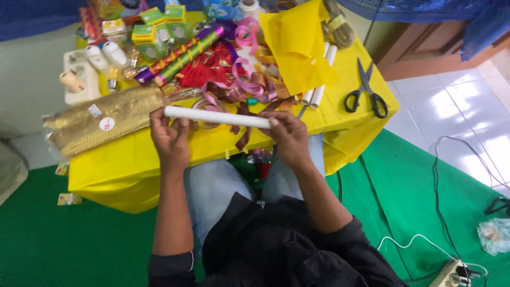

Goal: A person is wrapping a cylindrical tube with yellow paper and decorating it with ribbons, likely as part of a decorative paper bag or gift assembly.

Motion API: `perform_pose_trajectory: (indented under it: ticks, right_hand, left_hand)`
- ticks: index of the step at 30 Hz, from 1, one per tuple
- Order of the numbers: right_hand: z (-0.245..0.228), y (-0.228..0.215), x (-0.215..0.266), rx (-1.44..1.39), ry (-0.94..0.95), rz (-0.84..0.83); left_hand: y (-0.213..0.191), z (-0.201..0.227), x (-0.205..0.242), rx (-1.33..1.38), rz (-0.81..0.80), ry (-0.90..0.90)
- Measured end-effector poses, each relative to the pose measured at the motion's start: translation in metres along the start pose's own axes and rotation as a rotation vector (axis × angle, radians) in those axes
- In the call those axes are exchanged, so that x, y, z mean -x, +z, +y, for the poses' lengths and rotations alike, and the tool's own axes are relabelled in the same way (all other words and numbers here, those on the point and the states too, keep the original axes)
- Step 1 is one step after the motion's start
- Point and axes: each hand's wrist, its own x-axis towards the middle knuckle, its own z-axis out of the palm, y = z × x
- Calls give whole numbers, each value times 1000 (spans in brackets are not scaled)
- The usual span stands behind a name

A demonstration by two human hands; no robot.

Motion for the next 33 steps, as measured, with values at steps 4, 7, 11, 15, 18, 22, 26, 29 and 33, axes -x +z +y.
perform_pose_trajectory:
  ticks: [4,7,11,15,18,22,26,29,33]
  right_hand:
    - [-1,7,-14,77,-93,-195]
    - [-16,8,-31,295,-206,-309]
    - [-42,-9,-68,795,-539,-281]
    - [-44,-45,-99,1296,-492,-126]
    - [-48,-60,-111,1381,-486,-130]
    - [-42,-73,-128,1406,-548,-153]
    - [-29,-84,-145,1556,-525,-203]
    - [-26,-85,-149,1550,-484,-209]
    - [-24,-88,-151,1462,-443,-184]
  left_hand:
    - [-3,-5,1,80,36,-40]
    - [-11,-14,0,106,120,-42]
    - [-10,-13,0,64,169,-11]
    - [-6,-12,-2,51,230,-1]
    - [-6,-14,-2,26,233,-9]
    - [-2,-4,0,27,231,-22]
    - [2,12,2,173,181,-80]
    - [2,2,-1,117,203,-69]
    - [1,-1,-2,46,205,-57]
